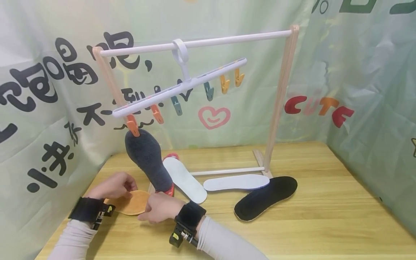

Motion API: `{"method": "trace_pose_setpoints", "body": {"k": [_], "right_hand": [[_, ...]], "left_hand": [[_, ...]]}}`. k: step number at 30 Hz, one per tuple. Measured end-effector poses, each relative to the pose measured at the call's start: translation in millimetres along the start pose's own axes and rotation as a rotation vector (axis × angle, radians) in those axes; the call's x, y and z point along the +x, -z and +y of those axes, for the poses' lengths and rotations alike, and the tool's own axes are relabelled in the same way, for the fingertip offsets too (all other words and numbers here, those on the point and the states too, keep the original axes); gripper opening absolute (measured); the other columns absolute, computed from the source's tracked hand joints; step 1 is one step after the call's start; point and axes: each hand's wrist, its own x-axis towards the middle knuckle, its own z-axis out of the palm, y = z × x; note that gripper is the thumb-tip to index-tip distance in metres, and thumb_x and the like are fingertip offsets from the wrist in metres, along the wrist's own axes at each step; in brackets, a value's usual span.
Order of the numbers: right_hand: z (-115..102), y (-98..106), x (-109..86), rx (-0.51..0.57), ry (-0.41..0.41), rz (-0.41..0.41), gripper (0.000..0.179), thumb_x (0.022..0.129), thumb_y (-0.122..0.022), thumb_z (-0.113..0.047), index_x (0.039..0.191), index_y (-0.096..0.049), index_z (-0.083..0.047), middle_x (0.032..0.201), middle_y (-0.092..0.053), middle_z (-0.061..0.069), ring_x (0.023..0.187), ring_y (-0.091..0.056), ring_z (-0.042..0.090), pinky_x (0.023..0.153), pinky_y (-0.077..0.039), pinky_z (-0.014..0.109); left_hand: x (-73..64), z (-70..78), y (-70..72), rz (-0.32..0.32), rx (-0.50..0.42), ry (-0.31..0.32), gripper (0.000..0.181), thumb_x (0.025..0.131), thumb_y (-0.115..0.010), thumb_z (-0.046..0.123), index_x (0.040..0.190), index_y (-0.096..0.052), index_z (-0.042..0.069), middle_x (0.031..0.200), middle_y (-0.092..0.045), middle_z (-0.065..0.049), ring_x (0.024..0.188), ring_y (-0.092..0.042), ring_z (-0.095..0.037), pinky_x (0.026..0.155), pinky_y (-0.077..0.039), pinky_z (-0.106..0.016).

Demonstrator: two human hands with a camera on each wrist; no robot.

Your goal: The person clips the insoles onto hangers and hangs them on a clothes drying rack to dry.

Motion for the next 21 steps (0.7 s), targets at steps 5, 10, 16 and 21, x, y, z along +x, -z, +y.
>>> {"method": "trace_pose_setpoints", "body": {"k": [5,10,16,21], "right_hand": [[0.7,2.3,0.6,-0.007,0.042,0.008,0.043,0.107,-0.068,-0.037,0.071,-0.079,-0.015,0.052,-0.056,-0.018,0.046,-0.043,-0.004,0.049,-0.031,0.015],[-1.2,5.3,-1.4,-0.005,0.097,0.016,0.049,0.108,-0.066,-0.036,0.067,-0.075,-0.011,0.050,-0.052,-0.018,0.043,-0.038,-0.004,0.053,-0.030,0.015],[-5.7,8.1,-3.9,0.006,0.124,-0.005,0.047,0.109,-0.066,-0.035,0.070,-0.076,-0.010,0.051,-0.052,-0.019,0.044,-0.036,-0.004,0.052,-0.029,0.015],[-8.7,9.0,-5.3,-0.013,0.127,-0.014,0.044,0.109,-0.065,-0.035,0.074,-0.079,-0.012,0.053,-0.054,-0.019,0.046,-0.036,-0.004,0.051,-0.027,0.015]], "left_hand": [[-1.7,-3.2,1.7,-0.004,-0.009,-0.035,0.023,0.071,-0.081,-0.011,0.078,-0.071,0.008,0.073,-0.062,0.004,0.069,-0.052,-0.011,0.064,-0.042,-0.025],[-3.1,-2.4,2.5,-0.017,-0.028,-0.063,0.024,0.067,-0.078,-0.012,0.077,-0.070,0.009,0.072,-0.063,0.005,0.068,-0.052,-0.009,0.064,-0.043,-0.023],[-3.0,1.3,3.2,-0.037,-0.032,-0.082,0.026,0.064,-0.075,-0.013,0.076,-0.071,0.010,0.071,-0.063,0.007,0.067,-0.053,-0.007,0.063,-0.044,-0.022],[-3.4,4.6,3.7,-0.050,-0.039,-0.088,0.027,0.066,-0.078,-0.013,0.076,-0.071,0.011,0.072,-0.062,0.007,0.066,-0.052,-0.007,0.062,-0.043,-0.022]]}}
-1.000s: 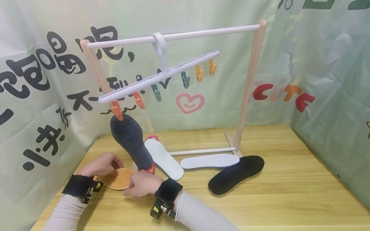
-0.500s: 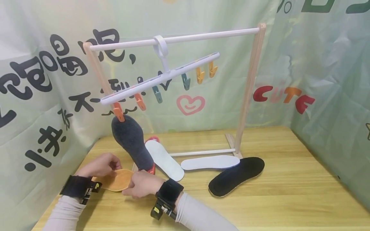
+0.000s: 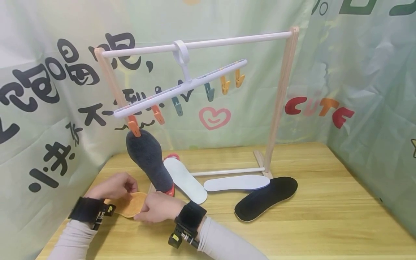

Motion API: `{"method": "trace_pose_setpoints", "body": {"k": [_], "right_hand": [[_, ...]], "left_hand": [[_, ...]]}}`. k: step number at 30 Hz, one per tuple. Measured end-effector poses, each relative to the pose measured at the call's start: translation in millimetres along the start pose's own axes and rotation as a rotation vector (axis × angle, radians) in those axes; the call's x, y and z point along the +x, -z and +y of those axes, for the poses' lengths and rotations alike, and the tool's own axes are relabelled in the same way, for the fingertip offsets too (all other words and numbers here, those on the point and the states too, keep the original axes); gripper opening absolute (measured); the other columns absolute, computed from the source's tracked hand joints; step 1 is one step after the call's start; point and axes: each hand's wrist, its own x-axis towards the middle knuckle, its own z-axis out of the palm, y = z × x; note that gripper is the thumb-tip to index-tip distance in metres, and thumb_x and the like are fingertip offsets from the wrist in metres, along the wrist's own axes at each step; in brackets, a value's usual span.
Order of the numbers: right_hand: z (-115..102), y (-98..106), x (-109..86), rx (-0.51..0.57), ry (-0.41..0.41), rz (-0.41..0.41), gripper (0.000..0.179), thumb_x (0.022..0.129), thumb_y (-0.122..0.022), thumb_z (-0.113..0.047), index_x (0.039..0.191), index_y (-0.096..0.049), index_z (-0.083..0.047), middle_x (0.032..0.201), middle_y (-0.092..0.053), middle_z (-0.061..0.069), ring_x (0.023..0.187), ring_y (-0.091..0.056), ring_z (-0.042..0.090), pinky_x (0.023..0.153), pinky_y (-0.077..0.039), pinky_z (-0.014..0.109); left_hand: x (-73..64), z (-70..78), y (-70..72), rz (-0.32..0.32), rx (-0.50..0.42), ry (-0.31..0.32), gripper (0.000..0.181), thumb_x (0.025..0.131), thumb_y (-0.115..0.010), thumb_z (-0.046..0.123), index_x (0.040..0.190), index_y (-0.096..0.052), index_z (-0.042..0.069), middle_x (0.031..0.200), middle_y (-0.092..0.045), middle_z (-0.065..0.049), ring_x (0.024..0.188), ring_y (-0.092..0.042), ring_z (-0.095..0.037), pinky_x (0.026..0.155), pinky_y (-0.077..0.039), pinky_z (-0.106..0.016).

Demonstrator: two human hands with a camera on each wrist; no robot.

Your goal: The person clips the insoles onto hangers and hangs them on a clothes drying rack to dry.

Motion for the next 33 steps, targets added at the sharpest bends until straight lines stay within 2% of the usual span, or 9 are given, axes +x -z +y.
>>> {"method": "trace_pose_setpoints", "body": {"k": [5,8,14,18,20,25,28,33], "right_hand": [[-4,1,-1.7,0.051,-0.016,-0.005,0.039,0.108,-0.066,-0.034,0.081,-0.085,-0.013,0.064,-0.073,-0.013,0.052,-0.058,-0.009,0.056,-0.044,0.013],[-6,2,-3.5,0.076,-0.029,-0.005,0.038,0.108,-0.066,-0.034,0.083,-0.086,-0.013,0.068,-0.077,-0.009,0.057,-0.066,-0.006,0.060,-0.051,0.014],[-10,6,-5.5,0.005,-0.020,0.037,0.038,0.107,-0.067,-0.036,0.080,-0.086,-0.016,0.063,-0.073,-0.013,0.052,-0.053,-0.007,0.052,-0.035,0.014],[-14,10,-8.3,0.026,-0.003,0.066,0.038,0.107,-0.069,-0.033,0.079,-0.085,-0.013,0.064,-0.074,-0.008,0.046,-0.039,-0.005,0.048,-0.027,0.015],[-16,13,-10.2,0.039,0.004,0.077,0.036,0.107,-0.069,-0.032,0.081,-0.085,-0.013,0.067,-0.076,-0.004,0.046,-0.037,-0.005,0.048,-0.025,0.015],[-20,18,-14.0,0.020,0.014,0.093,0.032,0.107,-0.069,-0.034,0.086,-0.088,-0.019,0.072,-0.079,-0.011,0.046,-0.043,-0.005,0.048,-0.028,0.015],[-21,22,-16.2,0.028,0.006,0.099,0.032,0.107,-0.069,-0.037,0.084,-0.087,-0.023,0.072,-0.079,-0.015,0.047,-0.048,-0.004,0.047,-0.031,0.015],[-22,27,-19.4,0.064,-0.005,0.104,0.033,0.106,-0.069,-0.038,0.081,-0.086,-0.024,0.072,-0.078,-0.015,0.050,-0.055,-0.003,0.047,-0.033,0.016]], "left_hand": [[-0.2,1.4,1.7,-0.001,-0.007,-0.013,0.026,0.067,-0.081,-0.013,0.076,-0.071,0.011,0.071,-0.061,0.008,0.064,-0.050,-0.006,0.060,-0.043,-0.022],[-0.3,2.6,3.2,-0.002,-0.009,-0.019,0.027,0.067,-0.081,-0.013,0.076,-0.071,0.011,0.071,-0.061,0.008,0.064,-0.050,-0.005,0.061,-0.043,-0.021],[-2.7,7.8,9.0,0.011,0.015,-0.050,0.027,0.067,-0.079,-0.012,0.075,-0.071,0.013,0.070,-0.060,0.010,0.064,-0.050,-0.004,0.062,-0.043,-0.021],[-6.8,10.5,14.4,0.039,0.010,-0.077,0.028,0.067,-0.080,-0.012,0.074,-0.070,0.013,0.071,-0.060,0.009,0.065,-0.050,-0.003,0.063,-0.043,-0.021],[-9.4,10.9,17.0,0.049,0.000,-0.085,0.028,0.068,-0.081,-0.012,0.075,-0.069,0.013,0.071,-0.060,0.009,0.066,-0.050,-0.002,0.063,-0.043,-0.021],[-14.9,11.3,23.4,0.064,-0.024,-0.100,0.027,0.071,-0.084,-0.009,0.076,-0.070,0.013,0.072,-0.061,0.010,0.067,-0.052,-0.002,0.064,-0.045,-0.021],[-17.4,13.1,27.2,0.069,-0.031,-0.099,0.025,0.074,-0.085,-0.007,0.078,-0.071,0.014,0.073,-0.063,0.010,0.069,-0.055,-0.002,0.065,-0.047,-0.021],[-23.0,17.5,33.7,0.078,-0.054,-0.089,0.022,0.078,-0.086,-0.004,0.080,-0.072,0.013,0.075,-0.067,0.008,0.071,-0.059,-0.003,0.067,-0.051,-0.021]]}}
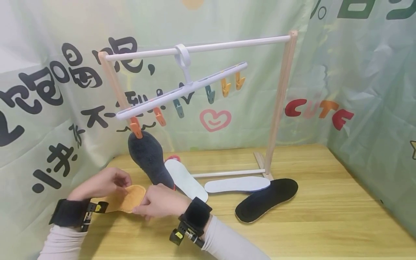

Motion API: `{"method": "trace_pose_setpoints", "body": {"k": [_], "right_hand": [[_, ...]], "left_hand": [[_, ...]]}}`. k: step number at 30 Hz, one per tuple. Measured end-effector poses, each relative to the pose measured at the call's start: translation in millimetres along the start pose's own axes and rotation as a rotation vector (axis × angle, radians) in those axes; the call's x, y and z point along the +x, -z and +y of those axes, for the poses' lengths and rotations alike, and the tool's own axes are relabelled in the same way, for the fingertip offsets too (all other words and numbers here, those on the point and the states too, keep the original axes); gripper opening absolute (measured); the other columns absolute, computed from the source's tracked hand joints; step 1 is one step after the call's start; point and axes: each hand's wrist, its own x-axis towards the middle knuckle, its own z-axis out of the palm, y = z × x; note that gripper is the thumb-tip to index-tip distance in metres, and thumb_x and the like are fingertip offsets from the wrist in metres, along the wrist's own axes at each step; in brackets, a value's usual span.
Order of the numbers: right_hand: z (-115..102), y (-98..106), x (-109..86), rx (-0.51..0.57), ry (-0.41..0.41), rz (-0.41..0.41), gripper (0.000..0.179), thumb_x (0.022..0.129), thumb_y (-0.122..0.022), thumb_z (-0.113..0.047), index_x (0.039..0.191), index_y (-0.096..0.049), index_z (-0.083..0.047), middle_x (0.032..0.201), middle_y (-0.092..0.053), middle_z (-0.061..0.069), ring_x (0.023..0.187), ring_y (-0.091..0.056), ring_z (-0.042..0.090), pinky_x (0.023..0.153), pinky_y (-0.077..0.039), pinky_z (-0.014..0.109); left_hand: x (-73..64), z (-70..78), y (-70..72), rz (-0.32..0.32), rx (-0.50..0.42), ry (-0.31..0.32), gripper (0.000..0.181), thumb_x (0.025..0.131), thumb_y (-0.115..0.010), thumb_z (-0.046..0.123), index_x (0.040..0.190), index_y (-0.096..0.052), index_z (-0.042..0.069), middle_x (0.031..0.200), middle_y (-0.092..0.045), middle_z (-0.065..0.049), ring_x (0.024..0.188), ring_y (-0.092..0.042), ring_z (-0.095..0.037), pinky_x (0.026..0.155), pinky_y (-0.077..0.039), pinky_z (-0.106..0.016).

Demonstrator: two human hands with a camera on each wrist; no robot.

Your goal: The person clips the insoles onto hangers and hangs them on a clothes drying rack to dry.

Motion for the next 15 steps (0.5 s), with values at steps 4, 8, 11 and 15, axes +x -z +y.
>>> {"method": "trace_pose_setpoints", "body": {"k": [4,8,11,15], "right_hand": [[-1,5,-1.8,0.012,0.015,0.010,0.031,0.105,-0.071,-0.036,0.083,-0.086,-0.022,0.072,-0.078,-0.013,0.056,-0.061,-0.004,0.049,-0.037,0.016],[-2,9,-3.0,0.013,0.067,0.019,0.034,0.106,-0.070,-0.032,0.078,-0.085,-0.020,0.073,-0.079,-0.011,0.060,-0.062,-0.007,0.052,-0.038,0.015],[-2,12,-4.2,0.026,0.095,0.023,0.037,0.106,-0.070,-0.031,0.075,-0.084,-0.018,0.075,-0.079,-0.009,0.062,-0.063,-0.009,0.052,-0.038,0.015],[-2,16,-5.7,0.046,0.098,0.031,0.035,0.106,-0.070,-0.031,0.076,-0.085,-0.018,0.076,-0.080,-0.009,0.066,-0.067,-0.009,0.053,-0.041,0.015]], "left_hand": [[-2.5,4.1,3.8,0.010,-0.009,0.006,0.021,0.080,-0.086,-0.003,0.081,-0.073,0.012,0.076,-0.069,0.007,0.072,-0.061,-0.003,0.068,-0.053,-0.021],[-3.4,6.7,6.0,0.024,-0.013,0.005,0.020,0.079,-0.086,-0.003,0.083,-0.074,0.013,0.078,-0.071,0.007,0.074,-0.063,-0.003,0.070,-0.055,-0.022],[-4.3,7.7,7.1,0.039,-0.025,0.005,0.020,0.080,-0.086,-0.003,0.086,-0.075,0.013,0.081,-0.072,0.007,0.077,-0.065,-0.003,0.073,-0.057,-0.022],[-6.0,9.8,9.0,0.065,-0.035,-0.004,0.019,0.082,-0.087,0.000,0.088,-0.076,0.014,0.082,-0.074,0.006,0.077,-0.067,-0.003,0.074,-0.058,-0.023]]}}
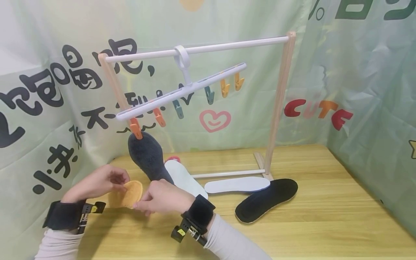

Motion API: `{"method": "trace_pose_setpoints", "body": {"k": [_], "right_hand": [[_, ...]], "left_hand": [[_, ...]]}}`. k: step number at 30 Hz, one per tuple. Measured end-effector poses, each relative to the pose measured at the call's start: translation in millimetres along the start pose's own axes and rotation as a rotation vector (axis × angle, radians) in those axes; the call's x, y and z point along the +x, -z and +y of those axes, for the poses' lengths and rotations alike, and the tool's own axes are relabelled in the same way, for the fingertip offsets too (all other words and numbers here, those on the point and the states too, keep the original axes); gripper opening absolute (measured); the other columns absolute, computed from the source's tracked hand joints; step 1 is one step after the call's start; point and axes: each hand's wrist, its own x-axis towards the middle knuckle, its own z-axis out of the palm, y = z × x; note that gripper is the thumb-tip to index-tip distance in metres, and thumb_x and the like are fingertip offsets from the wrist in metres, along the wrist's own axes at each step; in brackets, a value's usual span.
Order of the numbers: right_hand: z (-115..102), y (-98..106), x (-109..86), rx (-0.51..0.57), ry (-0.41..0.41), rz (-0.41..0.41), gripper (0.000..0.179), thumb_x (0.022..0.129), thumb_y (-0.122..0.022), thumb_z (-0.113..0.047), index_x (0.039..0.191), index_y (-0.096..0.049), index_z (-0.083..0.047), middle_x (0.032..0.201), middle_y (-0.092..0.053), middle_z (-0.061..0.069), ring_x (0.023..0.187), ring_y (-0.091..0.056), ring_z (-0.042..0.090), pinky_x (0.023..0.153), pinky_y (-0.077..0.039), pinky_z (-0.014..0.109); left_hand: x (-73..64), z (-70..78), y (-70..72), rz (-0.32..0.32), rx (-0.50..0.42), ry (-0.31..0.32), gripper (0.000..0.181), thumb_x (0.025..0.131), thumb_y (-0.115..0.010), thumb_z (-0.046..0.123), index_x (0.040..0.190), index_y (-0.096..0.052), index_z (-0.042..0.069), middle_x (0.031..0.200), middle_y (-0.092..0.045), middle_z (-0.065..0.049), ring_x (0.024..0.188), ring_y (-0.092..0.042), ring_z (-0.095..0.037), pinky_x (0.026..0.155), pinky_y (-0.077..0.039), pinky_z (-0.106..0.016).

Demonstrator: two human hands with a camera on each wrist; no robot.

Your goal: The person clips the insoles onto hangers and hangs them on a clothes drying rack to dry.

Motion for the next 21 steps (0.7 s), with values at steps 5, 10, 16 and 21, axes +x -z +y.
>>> {"method": "trace_pose_setpoints", "body": {"k": [5,10,16,21], "right_hand": [[-1,7,-1.8,0.025,-0.006,0.009,0.034,0.106,-0.071,-0.032,0.078,-0.085,-0.018,0.080,-0.082,-0.007,0.068,-0.070,-0.007,0.056,-0.046,0.016],[-1,14,-4.5,0.062,-0.024,0.036,0.032,0.106,-0.071,-0.033,0.080,-0.086,-0.020,0.083,-0.083,-0.006,0.069,-0.073,-0.002,0.055,-0.047,0.017],[-1,22,-8.2,0.103,-0.040,0.084,0.032,0.105,-0.071,-0.033,0.080,-0.085,-0.020,0.078,-0.082,-0.002,0.063,-0.071,0.001,0.051,-0.039,0.018],[-2,29,-10.1,0.122,-0.022,0.113,0.030,0.105,-0.072,-0.031,0.083,-0.086,-0.016,0.079,-0.082,0.001,0.068,-0.074,0.001,0.051,-0.040,0.018]], "left_hand": [[-2.6,4.2,3.3,0.031,-0.006,0.009,0.017,0.083,-0.087,0.003,0.089,-0.076,0.014,0.085,-0.075,0.004,0.078,-0.067,-0.004,0.074,-0.058,-0.024],[-4.7,7.8,5.6,0.064,-0.007,0.027,0.017,0.085,-0.086,0.004,0.089,-0.075,0.016,0.084,-0.075,0.004,0.078,-0.069,-0.006,0.074,-0.059,-0.024],[-5.8,12.2,6.2,0.102,-0.014,0.009,0.016,0.086,-0.087,0.006,0.090,-0.075,0.017,0.084,-0.075,0.005,0.078,-0.070,-0.006,0.073,-0.059,-0.025],[-6.3,16.1,6.8,0.129,-0.041,-0.003,0.014,0.086,-0.086,0.004,0.091,-0.076,0.013,0.085,-0.076,0.003,0.078,-0.071,-0.006,0.073,-0.061,-0.025]]}}
